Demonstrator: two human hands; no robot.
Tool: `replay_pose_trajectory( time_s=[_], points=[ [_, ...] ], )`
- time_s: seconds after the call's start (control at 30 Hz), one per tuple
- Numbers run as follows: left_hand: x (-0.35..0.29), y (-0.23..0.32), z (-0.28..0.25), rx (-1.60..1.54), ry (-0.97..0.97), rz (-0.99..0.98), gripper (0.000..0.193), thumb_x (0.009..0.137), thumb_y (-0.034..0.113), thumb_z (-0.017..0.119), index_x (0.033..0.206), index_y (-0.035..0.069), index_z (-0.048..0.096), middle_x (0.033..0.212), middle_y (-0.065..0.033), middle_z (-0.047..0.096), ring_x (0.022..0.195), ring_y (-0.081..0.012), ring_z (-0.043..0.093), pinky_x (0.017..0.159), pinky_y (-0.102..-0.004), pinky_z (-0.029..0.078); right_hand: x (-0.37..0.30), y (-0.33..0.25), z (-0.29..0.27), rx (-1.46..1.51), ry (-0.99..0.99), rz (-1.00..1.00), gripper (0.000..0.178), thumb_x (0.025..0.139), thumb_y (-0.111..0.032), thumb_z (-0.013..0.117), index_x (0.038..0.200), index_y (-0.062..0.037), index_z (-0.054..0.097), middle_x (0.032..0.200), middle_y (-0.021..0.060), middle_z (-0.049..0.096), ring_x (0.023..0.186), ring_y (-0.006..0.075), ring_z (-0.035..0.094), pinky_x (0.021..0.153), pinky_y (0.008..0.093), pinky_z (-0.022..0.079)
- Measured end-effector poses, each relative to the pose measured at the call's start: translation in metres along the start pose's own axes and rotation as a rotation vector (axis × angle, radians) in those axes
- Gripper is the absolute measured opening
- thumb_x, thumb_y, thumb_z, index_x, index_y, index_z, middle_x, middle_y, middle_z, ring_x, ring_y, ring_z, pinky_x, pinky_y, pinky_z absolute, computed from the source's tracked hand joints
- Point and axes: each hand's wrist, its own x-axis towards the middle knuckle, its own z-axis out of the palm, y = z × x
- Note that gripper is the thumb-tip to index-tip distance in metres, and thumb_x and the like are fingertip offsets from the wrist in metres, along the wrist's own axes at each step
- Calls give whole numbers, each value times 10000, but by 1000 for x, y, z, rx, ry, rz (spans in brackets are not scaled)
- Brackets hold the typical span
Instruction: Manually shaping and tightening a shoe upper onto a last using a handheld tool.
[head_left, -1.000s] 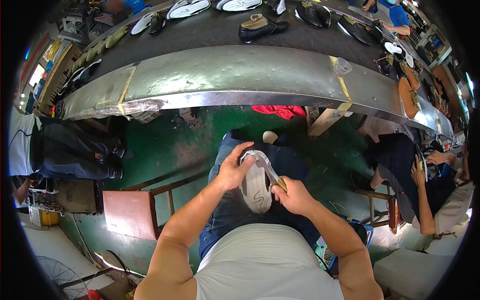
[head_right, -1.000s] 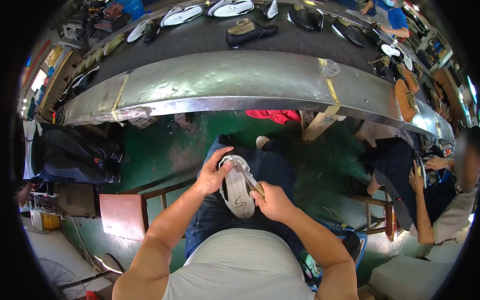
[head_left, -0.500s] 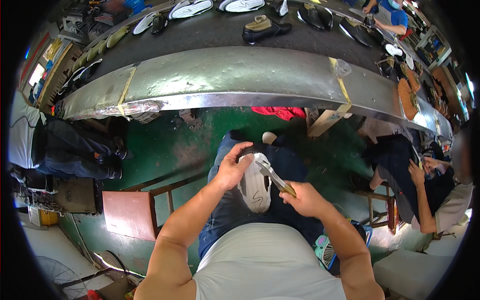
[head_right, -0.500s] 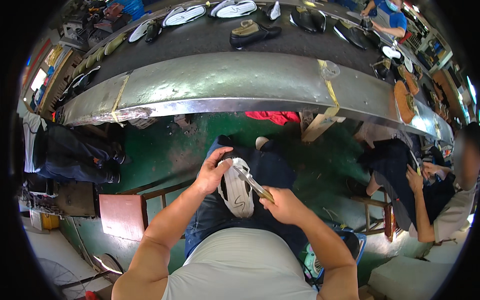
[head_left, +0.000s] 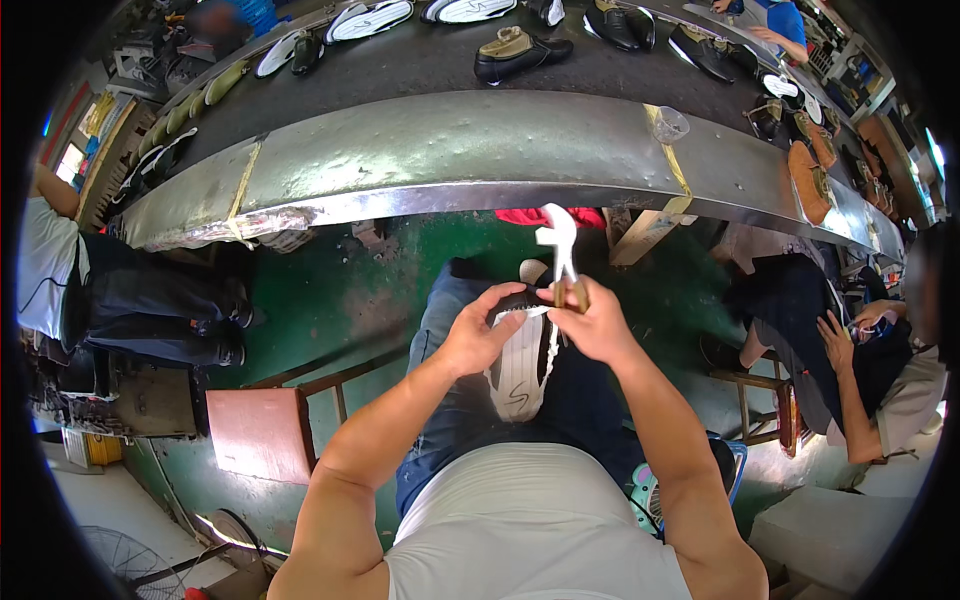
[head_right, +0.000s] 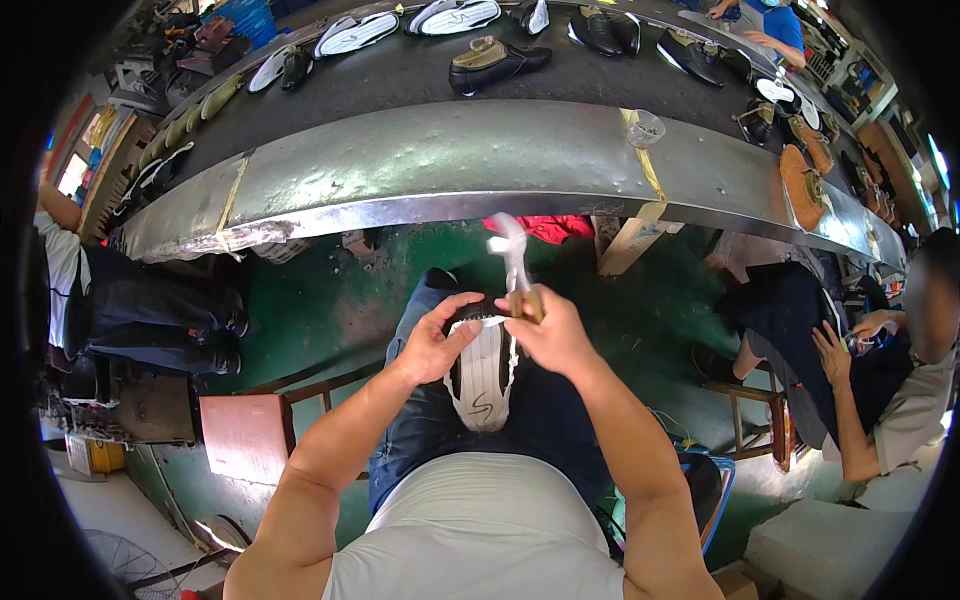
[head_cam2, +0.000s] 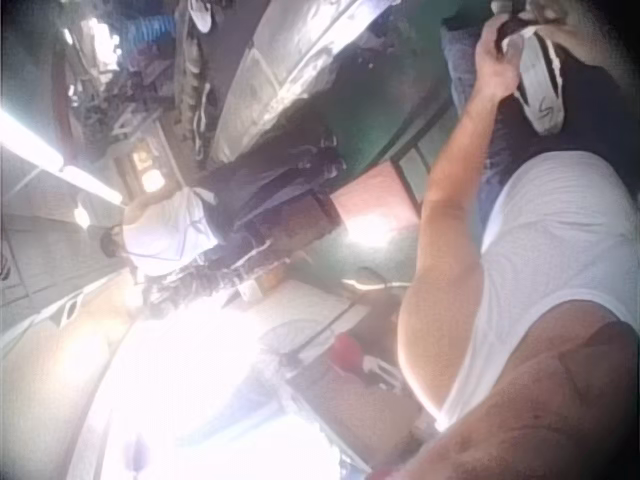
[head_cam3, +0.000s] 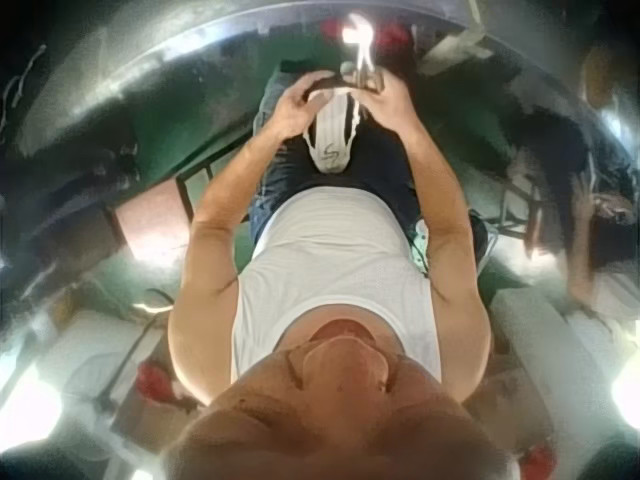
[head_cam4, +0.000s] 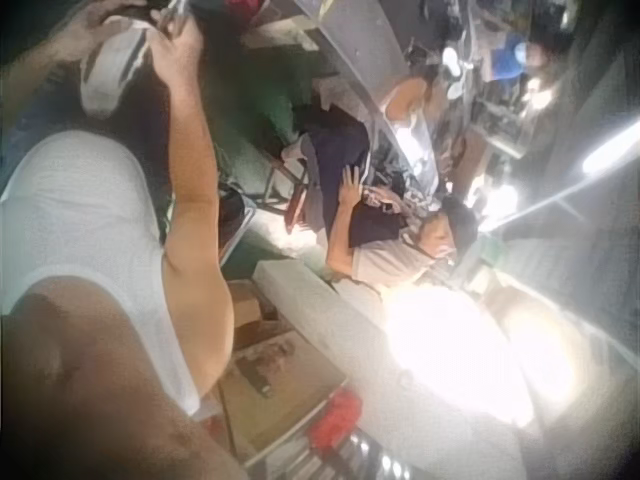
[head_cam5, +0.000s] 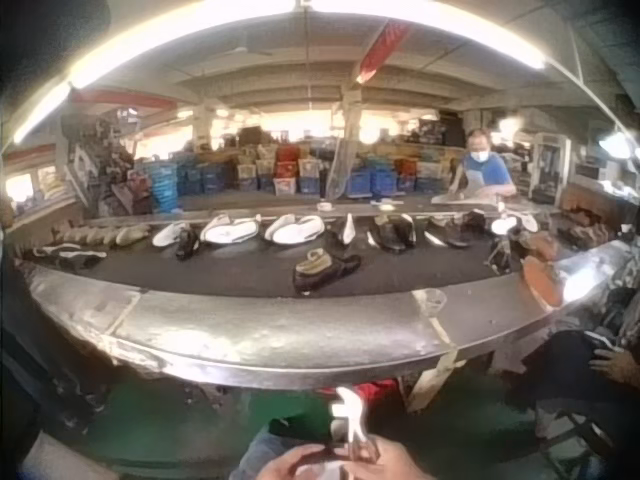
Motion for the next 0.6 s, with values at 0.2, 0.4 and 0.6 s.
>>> replay_pose_trajectory(
  time_s=[0.2,0.4,0.6],
  points=[
    [-15,-17,12,28,90,-207,589,967,211,656,1481,49,419,1303,-131,616,1150,-174,587,1002,-294,455,-38,55,6,184,157,227,346,869,-247,767,974,-24,524,789,42,608,621,109,601,548,266,501],
    [-28,-41,15,339,44,-407,345,954,40,541,1292,7,600,1083,-65,692,1005,-105,599,892,-273,494,-77,89,25,2,208,380,435,778,-173,783,1056,46,530,825,99,623,650,190,630,591,331,527],
    [-18,-39,10,-58,-135,-527,661,808,-76,497,1456,56,468,1236,-90,636,1087,-177,629,938,-298,496,-73,79,0,-35,114,477,411,749,-61,697,1105,49,522,809,107,624,651,184,634,577,340,528]
  ],
)
